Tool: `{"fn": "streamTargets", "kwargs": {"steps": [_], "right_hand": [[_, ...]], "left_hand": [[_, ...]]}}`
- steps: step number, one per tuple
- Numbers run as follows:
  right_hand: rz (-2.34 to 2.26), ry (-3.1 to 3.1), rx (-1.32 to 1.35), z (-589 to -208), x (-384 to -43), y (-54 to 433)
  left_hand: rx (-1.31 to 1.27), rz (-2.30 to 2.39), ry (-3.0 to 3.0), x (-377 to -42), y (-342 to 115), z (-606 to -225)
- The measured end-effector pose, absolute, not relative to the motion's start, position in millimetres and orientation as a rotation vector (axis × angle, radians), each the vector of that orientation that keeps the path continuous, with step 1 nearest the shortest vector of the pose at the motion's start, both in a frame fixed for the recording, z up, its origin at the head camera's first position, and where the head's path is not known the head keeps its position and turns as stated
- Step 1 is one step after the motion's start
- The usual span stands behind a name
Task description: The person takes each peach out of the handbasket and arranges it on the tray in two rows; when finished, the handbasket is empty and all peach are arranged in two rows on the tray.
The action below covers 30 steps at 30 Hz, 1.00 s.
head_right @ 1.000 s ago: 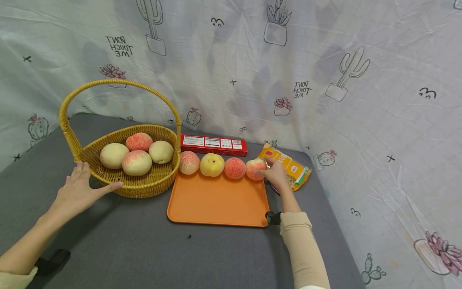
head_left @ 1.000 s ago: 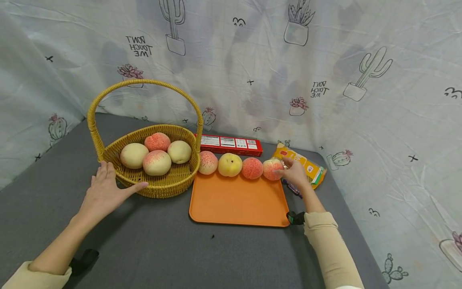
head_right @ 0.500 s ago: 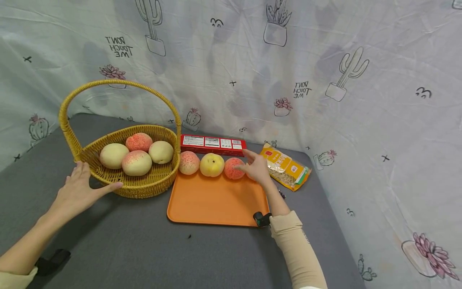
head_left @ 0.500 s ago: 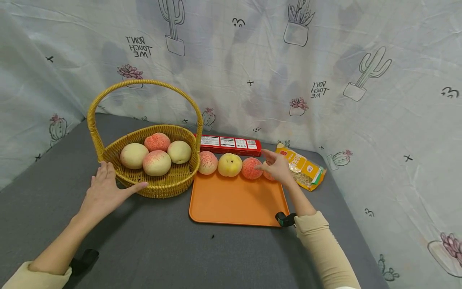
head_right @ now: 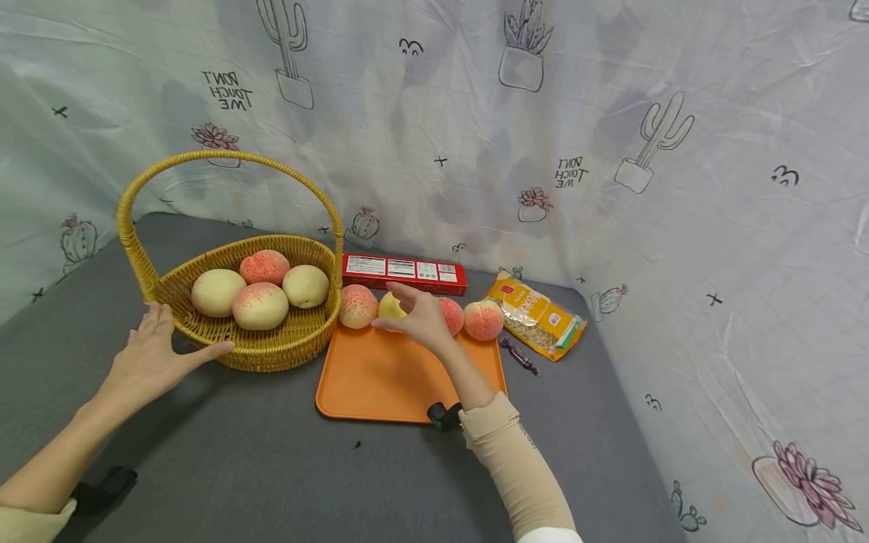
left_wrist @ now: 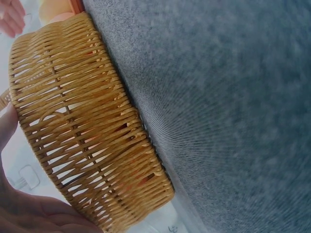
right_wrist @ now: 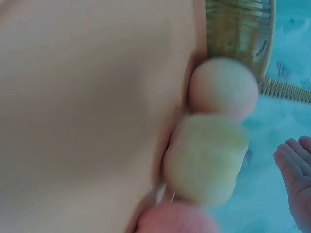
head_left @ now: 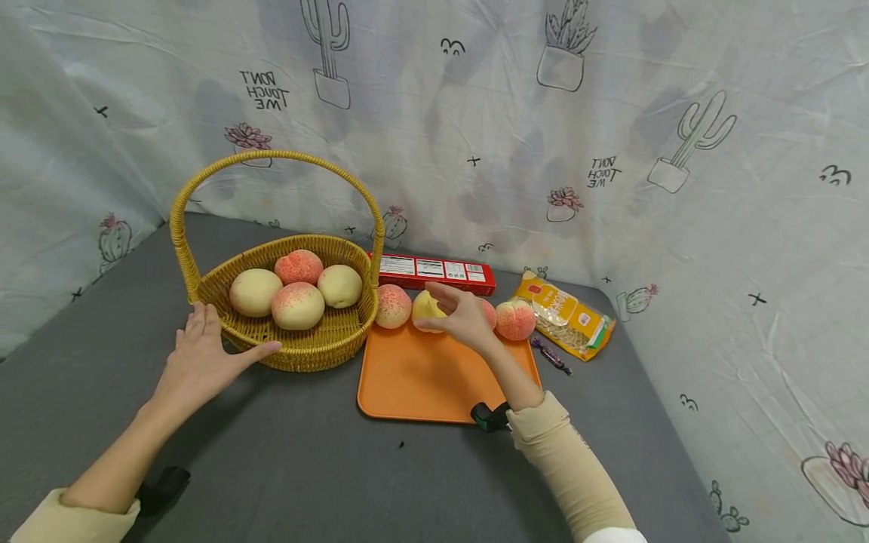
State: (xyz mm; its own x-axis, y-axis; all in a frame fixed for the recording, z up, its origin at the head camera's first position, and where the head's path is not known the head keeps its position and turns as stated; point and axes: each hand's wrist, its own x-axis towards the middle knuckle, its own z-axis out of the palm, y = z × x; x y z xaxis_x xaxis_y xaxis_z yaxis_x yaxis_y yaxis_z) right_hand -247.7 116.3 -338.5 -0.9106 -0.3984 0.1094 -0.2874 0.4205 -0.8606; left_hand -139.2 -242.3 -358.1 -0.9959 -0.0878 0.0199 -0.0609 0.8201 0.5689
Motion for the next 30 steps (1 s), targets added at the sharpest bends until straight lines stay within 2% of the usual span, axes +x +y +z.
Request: {"fn": "streamTargets", "kwargs": {"steps": [13,30], "right_hand": [[-1.473,2.495,-0.815,-332,-247,57],[-1.090,2.586,-0.996,-324,-256,-10]], "left_hand": [[0.129,-0.934,-2.951,-138,-241,-358],[0.140,-0.934,-2.956,-137,-241,-358]]}}
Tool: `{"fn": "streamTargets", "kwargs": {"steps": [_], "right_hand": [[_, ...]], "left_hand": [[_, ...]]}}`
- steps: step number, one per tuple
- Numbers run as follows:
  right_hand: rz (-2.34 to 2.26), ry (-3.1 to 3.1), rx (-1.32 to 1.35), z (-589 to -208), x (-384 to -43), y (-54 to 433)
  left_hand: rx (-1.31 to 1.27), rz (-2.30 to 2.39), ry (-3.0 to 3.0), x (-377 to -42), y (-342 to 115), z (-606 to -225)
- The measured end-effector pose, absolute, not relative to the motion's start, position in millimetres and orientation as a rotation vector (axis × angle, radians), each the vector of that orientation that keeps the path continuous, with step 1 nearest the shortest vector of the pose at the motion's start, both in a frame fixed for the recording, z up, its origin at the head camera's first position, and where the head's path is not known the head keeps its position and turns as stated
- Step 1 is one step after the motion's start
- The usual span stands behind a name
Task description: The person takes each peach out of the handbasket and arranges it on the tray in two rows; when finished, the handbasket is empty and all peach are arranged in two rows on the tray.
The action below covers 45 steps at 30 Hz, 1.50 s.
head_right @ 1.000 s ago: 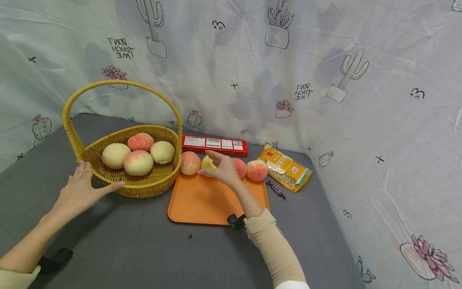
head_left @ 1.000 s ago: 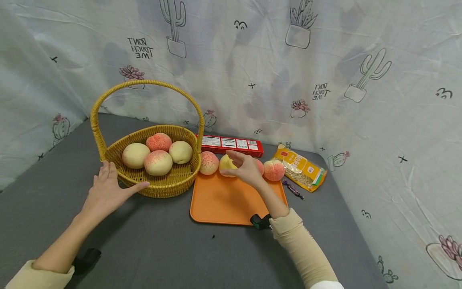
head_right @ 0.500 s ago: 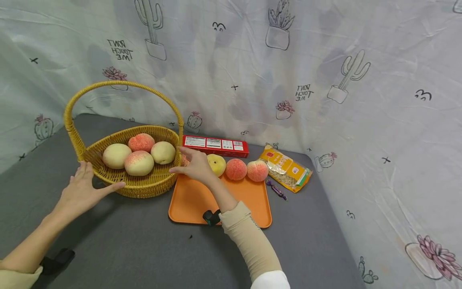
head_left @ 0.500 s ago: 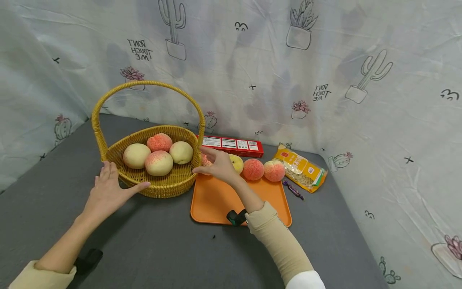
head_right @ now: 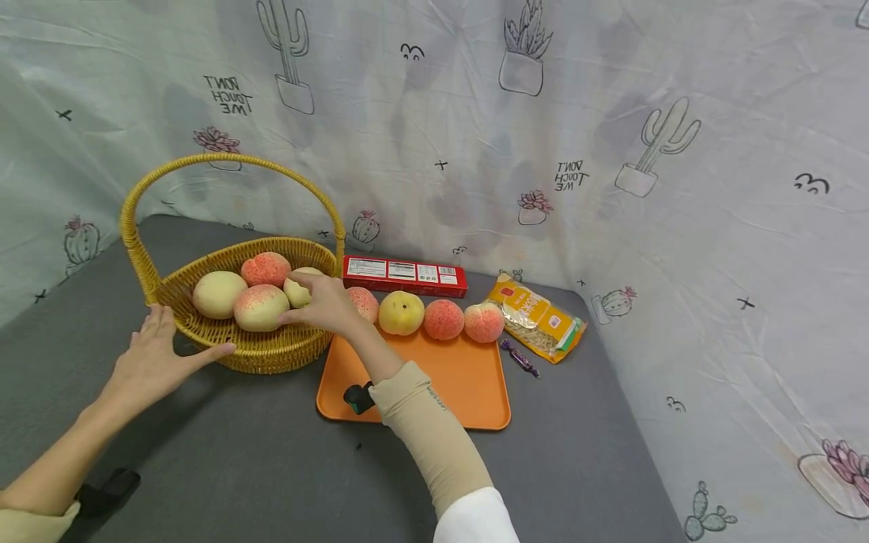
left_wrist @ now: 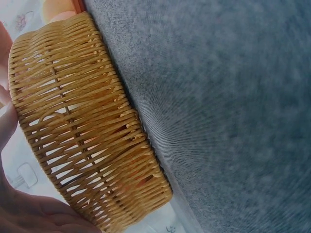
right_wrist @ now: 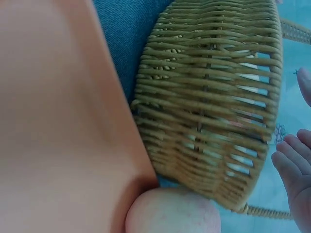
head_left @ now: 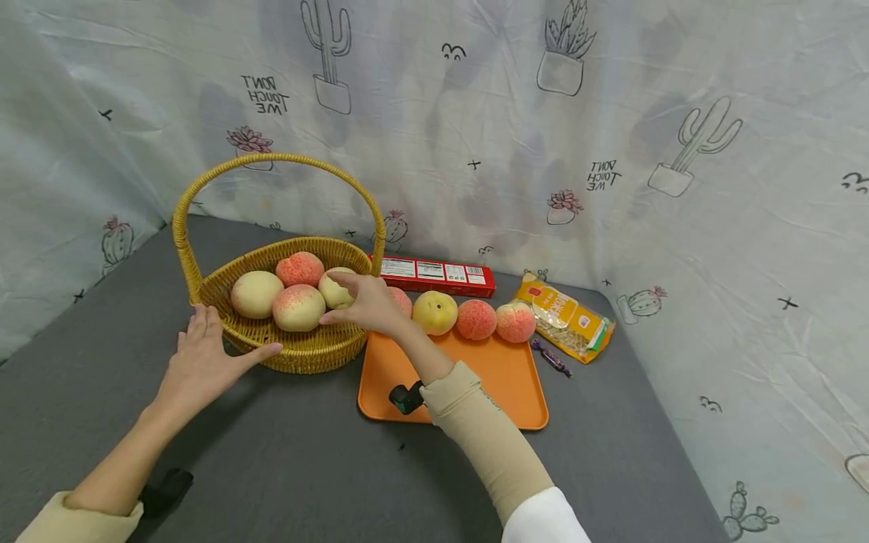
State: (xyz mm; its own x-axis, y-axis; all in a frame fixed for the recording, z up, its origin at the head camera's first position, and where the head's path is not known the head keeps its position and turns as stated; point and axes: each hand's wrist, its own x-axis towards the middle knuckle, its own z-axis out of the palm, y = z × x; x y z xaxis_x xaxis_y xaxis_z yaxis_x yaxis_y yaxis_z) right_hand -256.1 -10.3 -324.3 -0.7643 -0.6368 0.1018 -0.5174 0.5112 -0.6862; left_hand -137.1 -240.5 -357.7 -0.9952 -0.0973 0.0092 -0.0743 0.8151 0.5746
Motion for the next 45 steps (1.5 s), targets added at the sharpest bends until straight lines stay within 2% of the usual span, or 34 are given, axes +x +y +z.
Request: {"fn": "streamTargets", "kwargs": {"steps": [5,15,45], "right_hand": [[-0.863,2.634,-1.006,-323,-258,-28],[-0.261,2.675,-1.276,-320,-261,-56],[0.167,2.616,-1.551,-334,-276,-80]], "left_hand": [[0.127,-0.939,-2.948,-136,-240,-359],[0.118,-0.948,-2.950,-137,-241,-357],[0.153,-0.967,-2.963,-139,-241,-355]]}}
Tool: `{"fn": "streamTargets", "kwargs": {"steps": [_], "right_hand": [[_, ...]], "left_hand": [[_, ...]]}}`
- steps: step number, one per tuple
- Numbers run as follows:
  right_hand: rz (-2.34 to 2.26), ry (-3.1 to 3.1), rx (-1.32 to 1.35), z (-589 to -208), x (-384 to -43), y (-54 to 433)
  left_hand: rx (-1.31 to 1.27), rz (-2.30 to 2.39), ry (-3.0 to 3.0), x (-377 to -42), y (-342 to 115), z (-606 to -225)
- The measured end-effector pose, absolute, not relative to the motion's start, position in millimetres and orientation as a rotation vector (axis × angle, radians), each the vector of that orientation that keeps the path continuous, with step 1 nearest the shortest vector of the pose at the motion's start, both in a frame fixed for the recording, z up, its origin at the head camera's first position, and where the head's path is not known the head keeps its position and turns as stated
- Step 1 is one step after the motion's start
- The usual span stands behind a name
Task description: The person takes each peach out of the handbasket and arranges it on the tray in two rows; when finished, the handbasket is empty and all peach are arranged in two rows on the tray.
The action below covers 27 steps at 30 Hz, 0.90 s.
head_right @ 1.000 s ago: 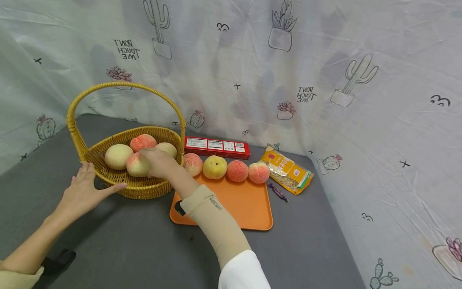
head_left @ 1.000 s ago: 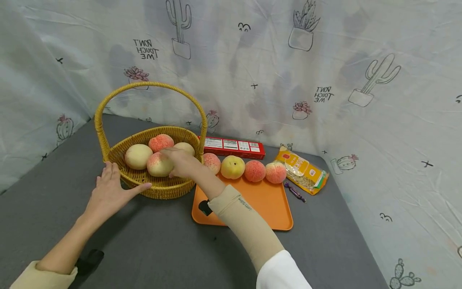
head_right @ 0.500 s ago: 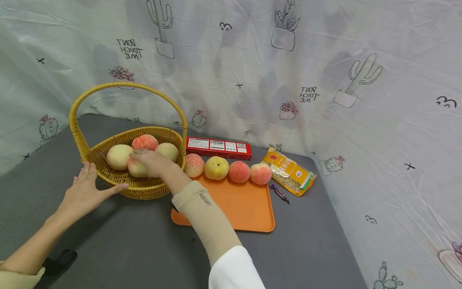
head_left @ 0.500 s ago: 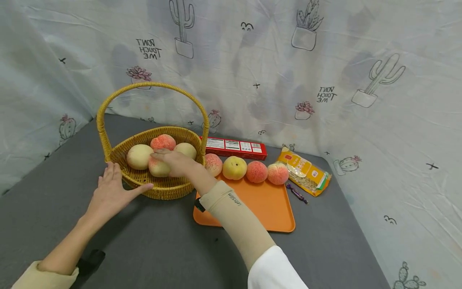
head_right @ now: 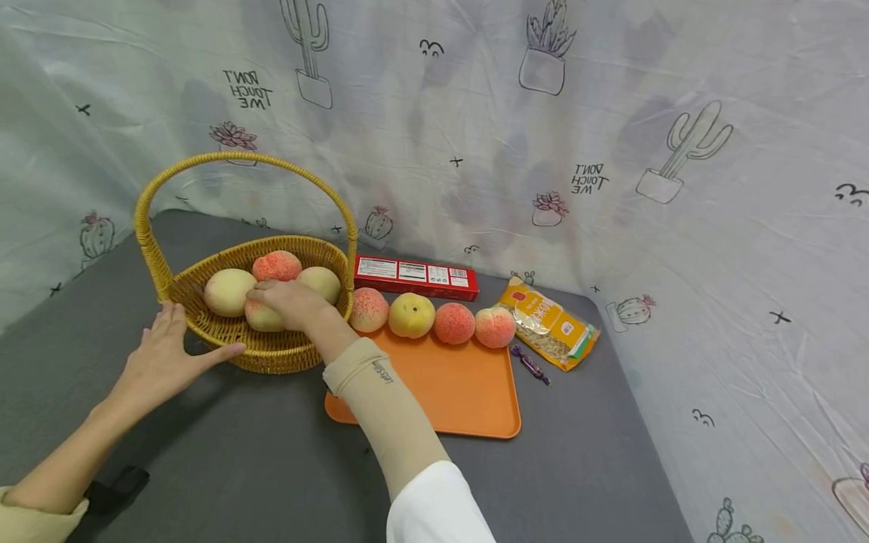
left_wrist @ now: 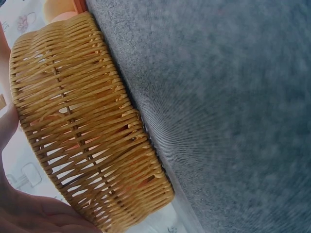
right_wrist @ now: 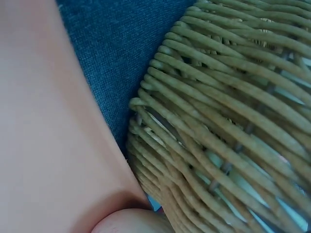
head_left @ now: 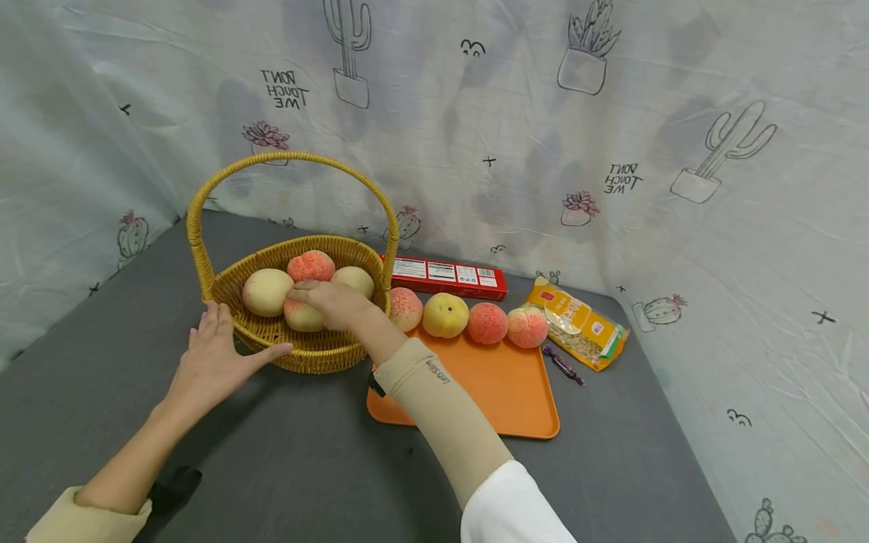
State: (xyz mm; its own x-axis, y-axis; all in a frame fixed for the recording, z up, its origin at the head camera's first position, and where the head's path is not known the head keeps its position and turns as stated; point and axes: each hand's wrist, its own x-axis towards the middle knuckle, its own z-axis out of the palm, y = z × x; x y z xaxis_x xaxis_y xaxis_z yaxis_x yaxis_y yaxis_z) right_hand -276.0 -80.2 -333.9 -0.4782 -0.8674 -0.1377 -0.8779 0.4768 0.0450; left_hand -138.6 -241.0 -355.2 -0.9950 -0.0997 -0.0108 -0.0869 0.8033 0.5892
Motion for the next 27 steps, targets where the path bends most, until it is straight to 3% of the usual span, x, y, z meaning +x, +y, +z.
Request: {"fn": "streamTargets", "kwargs": {"steps": [7,18,27], "right_hand": [[0.000,2.616,-1.587,-331,-277,-72],[-0.714,2.638,-1.358,-335,-284,-40],[-1.520,2.241,-1.130,-332,-272,-7]], "left_hand": [[0.143,-0.971,-2.950,-137,-239,-355],[0.143,-0.962,-2.956,-138,-243,-356],[0.134,-0.936,-2.958,-140,-241,-357]]}}
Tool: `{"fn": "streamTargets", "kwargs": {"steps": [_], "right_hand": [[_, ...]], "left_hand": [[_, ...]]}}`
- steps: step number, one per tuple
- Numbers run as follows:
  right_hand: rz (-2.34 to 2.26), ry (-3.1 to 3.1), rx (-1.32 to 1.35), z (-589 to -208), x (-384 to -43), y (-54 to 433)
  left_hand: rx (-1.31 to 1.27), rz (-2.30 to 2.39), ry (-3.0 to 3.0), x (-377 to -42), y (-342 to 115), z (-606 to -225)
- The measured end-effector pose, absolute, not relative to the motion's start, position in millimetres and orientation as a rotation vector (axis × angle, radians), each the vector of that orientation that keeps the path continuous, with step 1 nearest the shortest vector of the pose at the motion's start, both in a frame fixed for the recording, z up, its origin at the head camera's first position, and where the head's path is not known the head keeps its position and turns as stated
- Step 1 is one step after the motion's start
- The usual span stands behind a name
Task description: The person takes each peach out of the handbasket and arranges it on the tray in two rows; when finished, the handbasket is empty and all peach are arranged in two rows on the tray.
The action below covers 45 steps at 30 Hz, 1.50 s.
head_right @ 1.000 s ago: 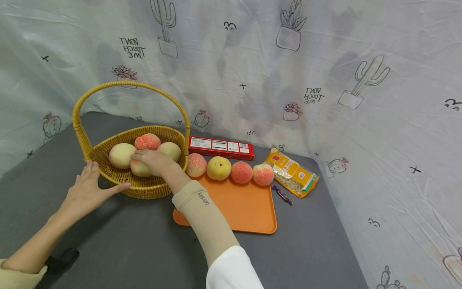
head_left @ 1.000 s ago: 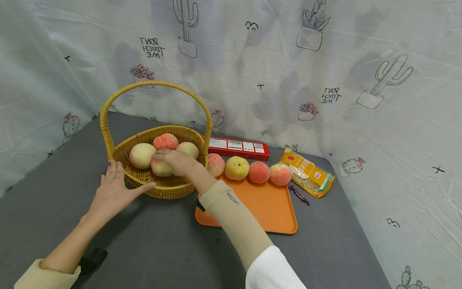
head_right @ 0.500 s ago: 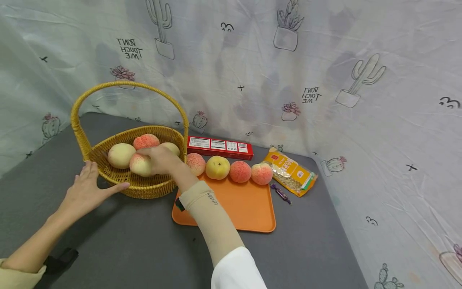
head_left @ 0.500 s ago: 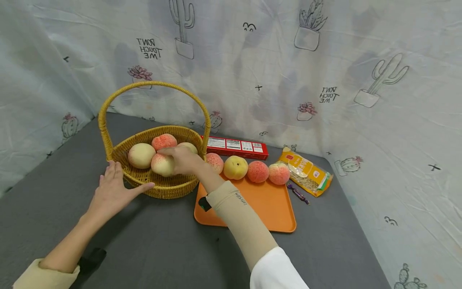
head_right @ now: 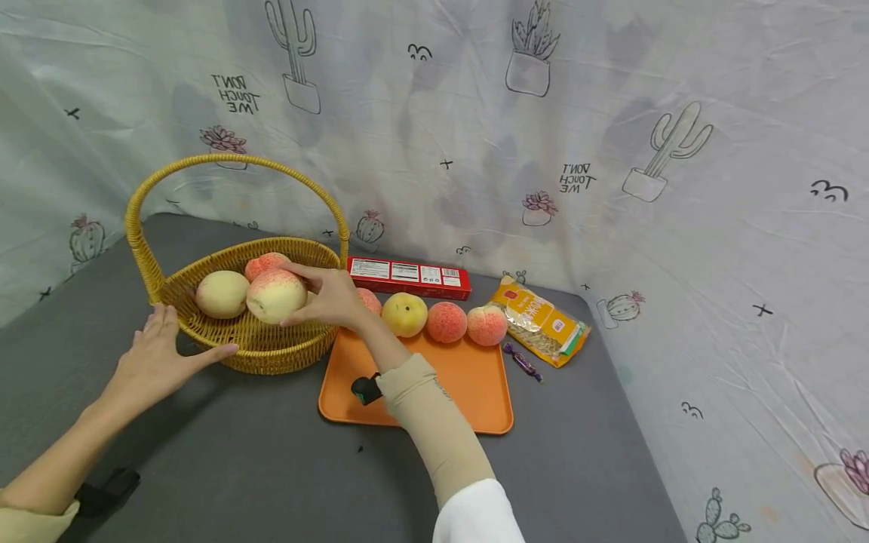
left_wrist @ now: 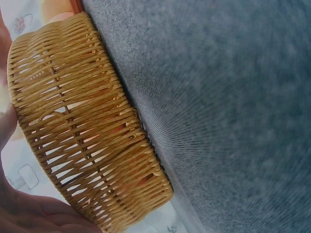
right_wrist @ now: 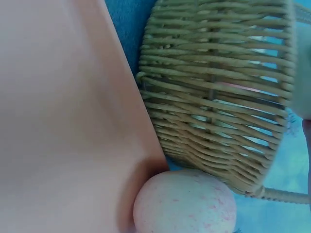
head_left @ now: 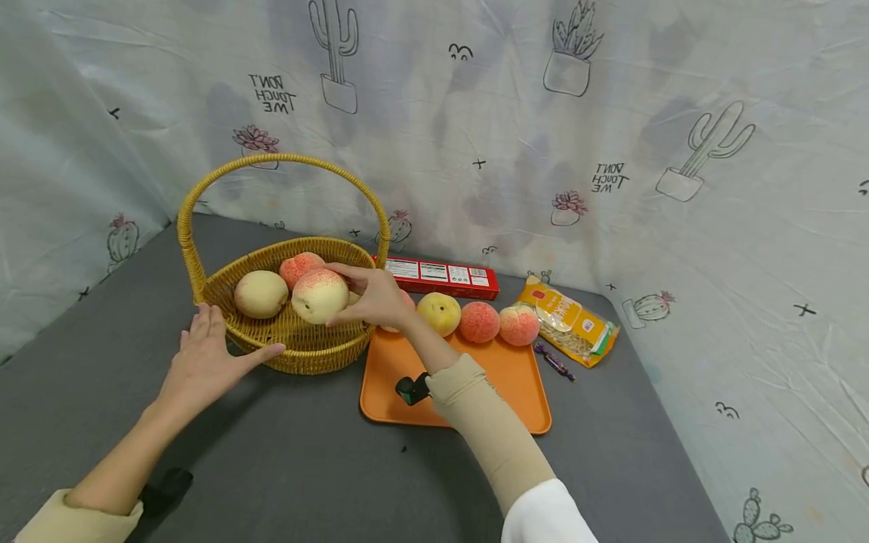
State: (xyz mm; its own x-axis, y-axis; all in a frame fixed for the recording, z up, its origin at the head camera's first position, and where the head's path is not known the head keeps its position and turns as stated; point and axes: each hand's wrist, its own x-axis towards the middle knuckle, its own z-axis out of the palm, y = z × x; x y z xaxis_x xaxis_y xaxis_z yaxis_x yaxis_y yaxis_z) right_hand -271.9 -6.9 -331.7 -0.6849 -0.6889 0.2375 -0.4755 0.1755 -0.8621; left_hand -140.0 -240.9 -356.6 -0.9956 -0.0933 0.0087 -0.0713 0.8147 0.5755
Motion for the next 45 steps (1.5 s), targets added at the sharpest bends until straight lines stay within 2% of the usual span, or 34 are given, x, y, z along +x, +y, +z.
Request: {"fn": "streamTargets", "kwargs": {"steps": [7,30,45], "right_hand": [[-1.687,2.187,-1.216,-330,-259,17],[-1.811,2.279,-0.941,-351,-225,92],[-1.778,2.253,-0.697,-370,-216,104]], "left_hand": [[0.131,-0.930,-2.942,-139,-239,-357],[0.131,-0.919,-2.970,-141,-242,-359],[0.115,-0.905,-2.968,-142,-242,-359]]}}
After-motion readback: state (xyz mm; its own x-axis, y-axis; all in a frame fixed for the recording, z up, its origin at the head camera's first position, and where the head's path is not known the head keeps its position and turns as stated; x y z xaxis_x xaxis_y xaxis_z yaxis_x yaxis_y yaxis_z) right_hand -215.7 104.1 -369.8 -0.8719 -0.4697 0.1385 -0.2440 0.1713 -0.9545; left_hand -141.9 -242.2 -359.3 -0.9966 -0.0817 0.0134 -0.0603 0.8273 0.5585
